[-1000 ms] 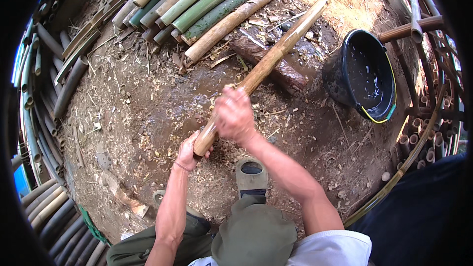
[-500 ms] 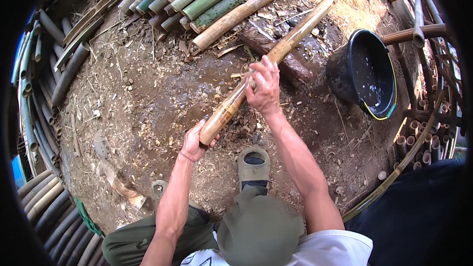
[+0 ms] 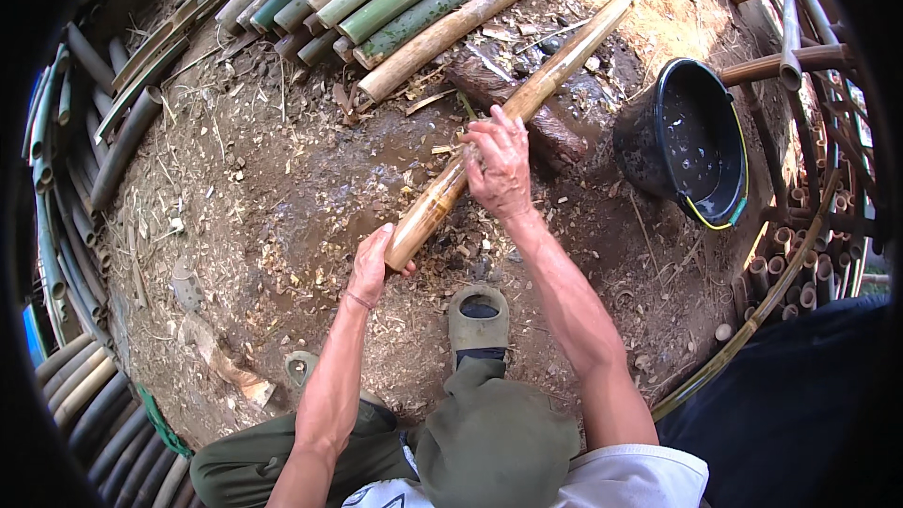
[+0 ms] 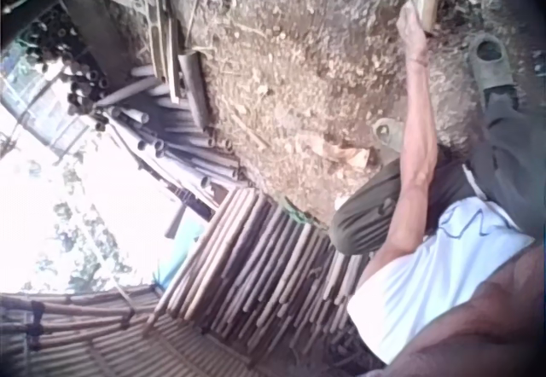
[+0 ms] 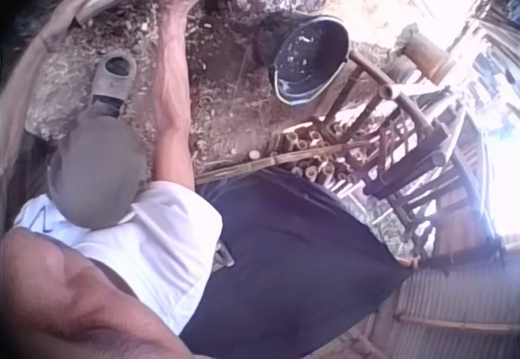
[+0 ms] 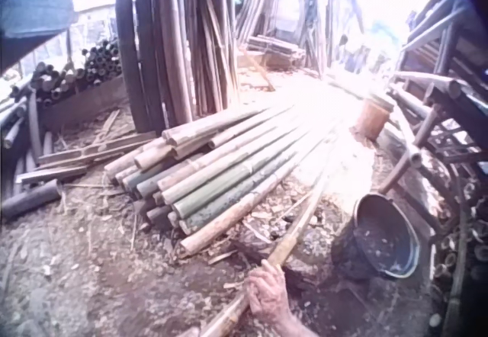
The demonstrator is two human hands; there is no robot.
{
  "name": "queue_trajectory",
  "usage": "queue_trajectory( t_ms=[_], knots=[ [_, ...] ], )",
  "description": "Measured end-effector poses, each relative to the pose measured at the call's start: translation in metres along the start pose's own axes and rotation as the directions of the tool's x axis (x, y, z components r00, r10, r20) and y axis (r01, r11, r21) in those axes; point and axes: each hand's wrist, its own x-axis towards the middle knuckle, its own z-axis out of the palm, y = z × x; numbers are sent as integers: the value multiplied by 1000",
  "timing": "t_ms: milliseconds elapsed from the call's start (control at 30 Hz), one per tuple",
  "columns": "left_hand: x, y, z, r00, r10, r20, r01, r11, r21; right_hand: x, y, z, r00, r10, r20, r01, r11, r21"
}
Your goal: The person cleans a bamboo pole by hand using a bundle of fibers and water from a bucket, scrubbing the length of the pole and occasionally wetting the fibers.
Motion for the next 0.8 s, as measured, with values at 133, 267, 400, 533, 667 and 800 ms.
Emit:
queue_trajectory(
  t_ms=[133, 267, 400, 533, 667, 800],
  knots=[
    [23, -27, -20, 901, 433, -35, -408, 870, 278, -58, -124, 25, 998, -45, 50, 35, 981, 190],
    [-3, -1, -26, 986, -128, 106, 140, 984, -114, -51, -92, 23, 998, -58, 22, 54, 987, 149],
    [-8, 8, -35, 955, -279, 98, 295, 910, -290, 46, 27, 7, 998, -70, -6, 70, 996, -50],
    [0, 8, -26, 944, -314, 100, 329, 902, -279, 124, 175, -35, 983, 128, -128, -158, 951, -266],
    [-14, 7, -19, 993, -108, -41, 107, 994, -30, 123, 166, -21, 973, 158, -169, -196, 951, -240],
    [-15, 4, -22, 993, -30, -116, 51, 982, 180, 53, 44, 10, 992, 73, -99, -97, 958, -270]
  ],
)
